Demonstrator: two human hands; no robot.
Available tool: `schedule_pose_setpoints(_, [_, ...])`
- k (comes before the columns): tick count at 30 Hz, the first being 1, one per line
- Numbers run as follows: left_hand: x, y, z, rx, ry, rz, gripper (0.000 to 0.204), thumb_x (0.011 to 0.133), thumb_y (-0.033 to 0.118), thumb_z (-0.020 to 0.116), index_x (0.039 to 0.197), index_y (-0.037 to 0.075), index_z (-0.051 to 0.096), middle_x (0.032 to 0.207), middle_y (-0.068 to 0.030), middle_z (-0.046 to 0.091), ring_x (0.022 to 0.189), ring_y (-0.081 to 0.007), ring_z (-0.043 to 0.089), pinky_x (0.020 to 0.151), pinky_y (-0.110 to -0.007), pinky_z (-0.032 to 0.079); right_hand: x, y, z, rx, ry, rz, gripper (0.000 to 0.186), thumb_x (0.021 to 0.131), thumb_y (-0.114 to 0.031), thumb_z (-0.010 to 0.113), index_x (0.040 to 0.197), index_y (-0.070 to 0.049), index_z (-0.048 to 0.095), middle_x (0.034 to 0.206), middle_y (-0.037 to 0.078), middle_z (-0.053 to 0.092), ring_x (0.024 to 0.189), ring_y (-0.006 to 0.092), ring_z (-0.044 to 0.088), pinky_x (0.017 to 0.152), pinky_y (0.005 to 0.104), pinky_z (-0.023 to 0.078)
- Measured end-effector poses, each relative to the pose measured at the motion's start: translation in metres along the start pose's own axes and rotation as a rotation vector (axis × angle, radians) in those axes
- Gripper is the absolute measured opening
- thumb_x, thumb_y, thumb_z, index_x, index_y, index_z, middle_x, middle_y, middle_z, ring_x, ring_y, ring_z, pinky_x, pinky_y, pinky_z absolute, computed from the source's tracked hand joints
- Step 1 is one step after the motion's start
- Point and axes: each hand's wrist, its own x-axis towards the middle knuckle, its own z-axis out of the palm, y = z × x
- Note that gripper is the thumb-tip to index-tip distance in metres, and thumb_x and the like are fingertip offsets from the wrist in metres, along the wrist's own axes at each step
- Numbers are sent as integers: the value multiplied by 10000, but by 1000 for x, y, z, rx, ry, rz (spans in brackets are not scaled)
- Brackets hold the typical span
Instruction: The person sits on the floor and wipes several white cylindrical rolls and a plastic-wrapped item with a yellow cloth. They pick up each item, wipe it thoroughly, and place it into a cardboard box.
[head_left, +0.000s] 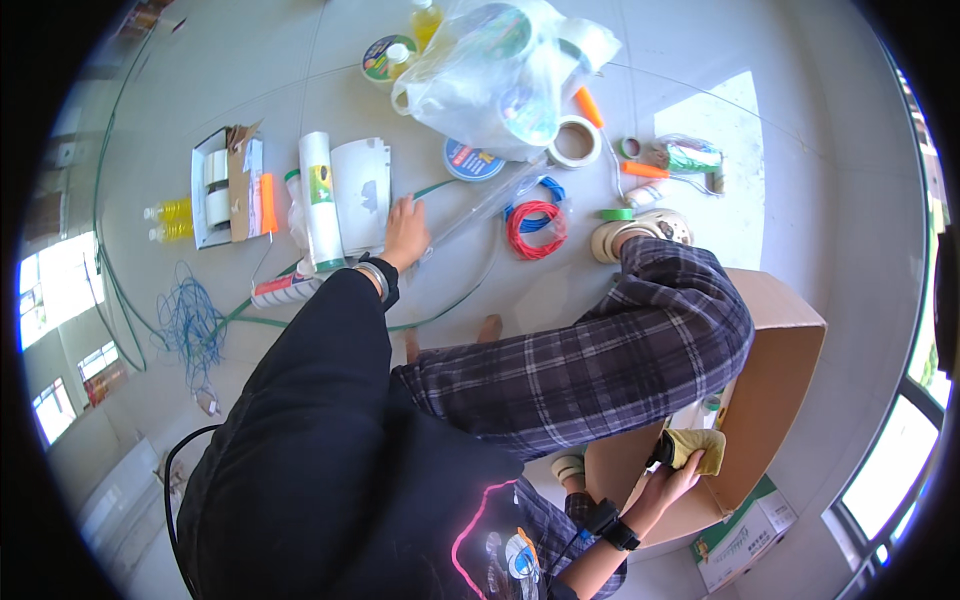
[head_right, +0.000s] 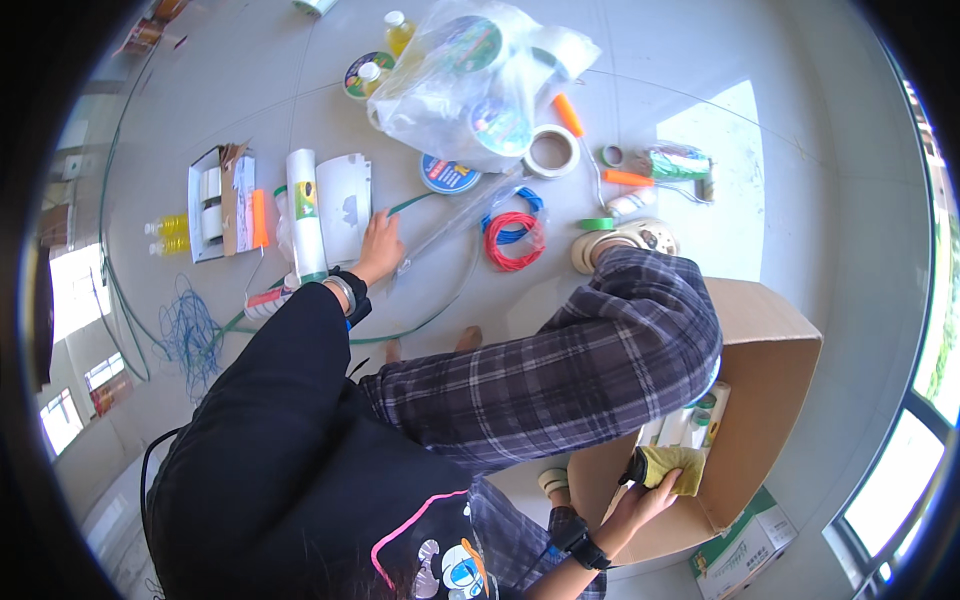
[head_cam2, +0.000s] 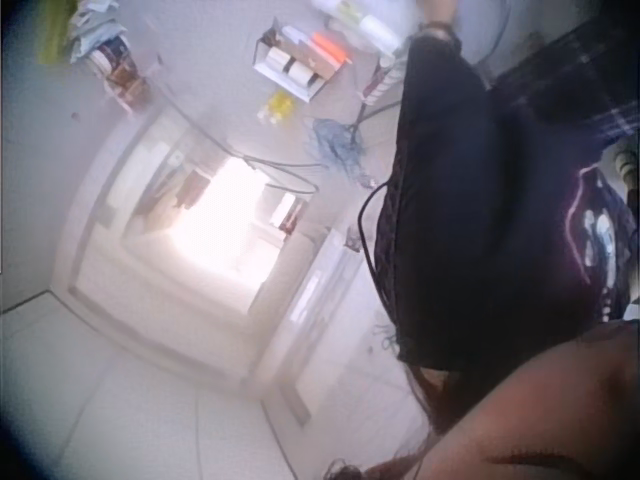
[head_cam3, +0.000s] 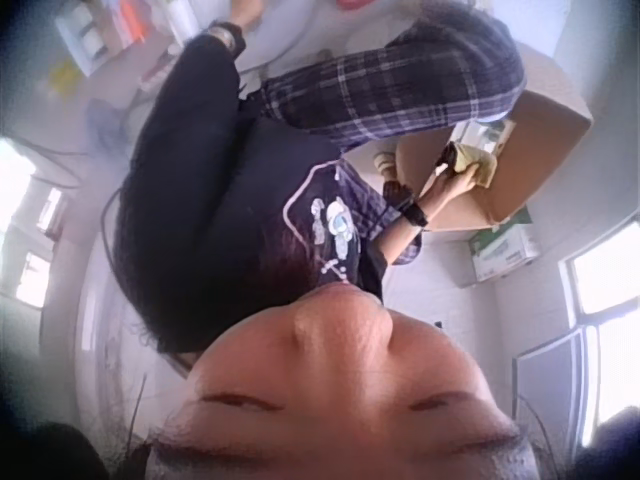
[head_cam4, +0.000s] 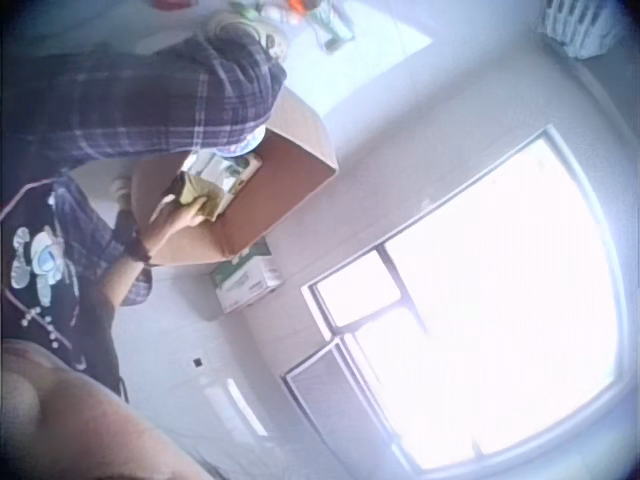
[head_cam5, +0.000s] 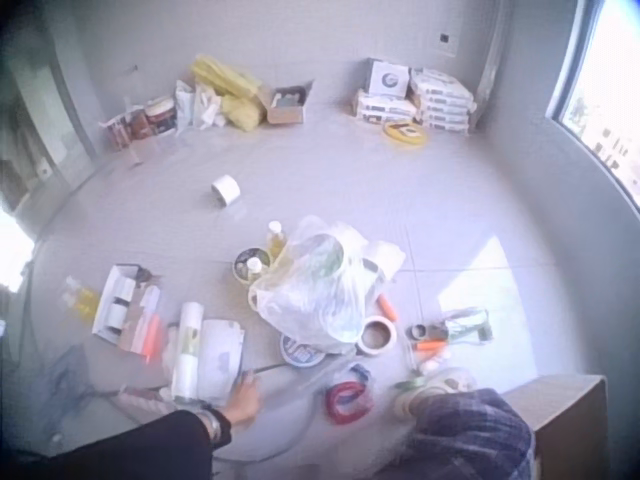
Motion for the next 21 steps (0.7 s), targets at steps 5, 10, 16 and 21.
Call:
schedule_pose_setpoints(5, [-24,-44,-20,37,37,-367,660,759,210,625,1311,11,323,1386,-203,252,1280,-407,250,1023,-505,256,3,6,18,-90,52,-13,433,905,-191,532,1263,14,398,1121,112,527,962,219,562,813,328,492])
schedule_pose_setpoints(10, [-56,-109,-6,94,156,-737,787,791,397,606,1355,11,217,1395,-195,212,1294,-386,217,1006,-552,249,-3,22,31,-224,142,-83,376,909,-170,519,1246,-27,433,1075,70,549,889,157,574,760,274,496])
schedule_pose_setpoints(16, [-65,-184,5,-299,47,-858,895,668,438,732,1235,-99,295,1262,-268,357,1200,-390,347,956,-437,361,3,26,24,-178,123,-37,430,885,-155,555,1261,15,433,1191,112,505,988,208,549,851,319,475])
schedule_pose_setpoints(21, [-50,-150,-10,-231,-66,-963,1011,542,453,800,1177,-164,312,1191,-293,415,1158,-396,391,934,-385,387,4,26,17,-167,103,-51,427,889,-151,547,1265,12,426,1179,116,508,977,206,552,833,315,485])
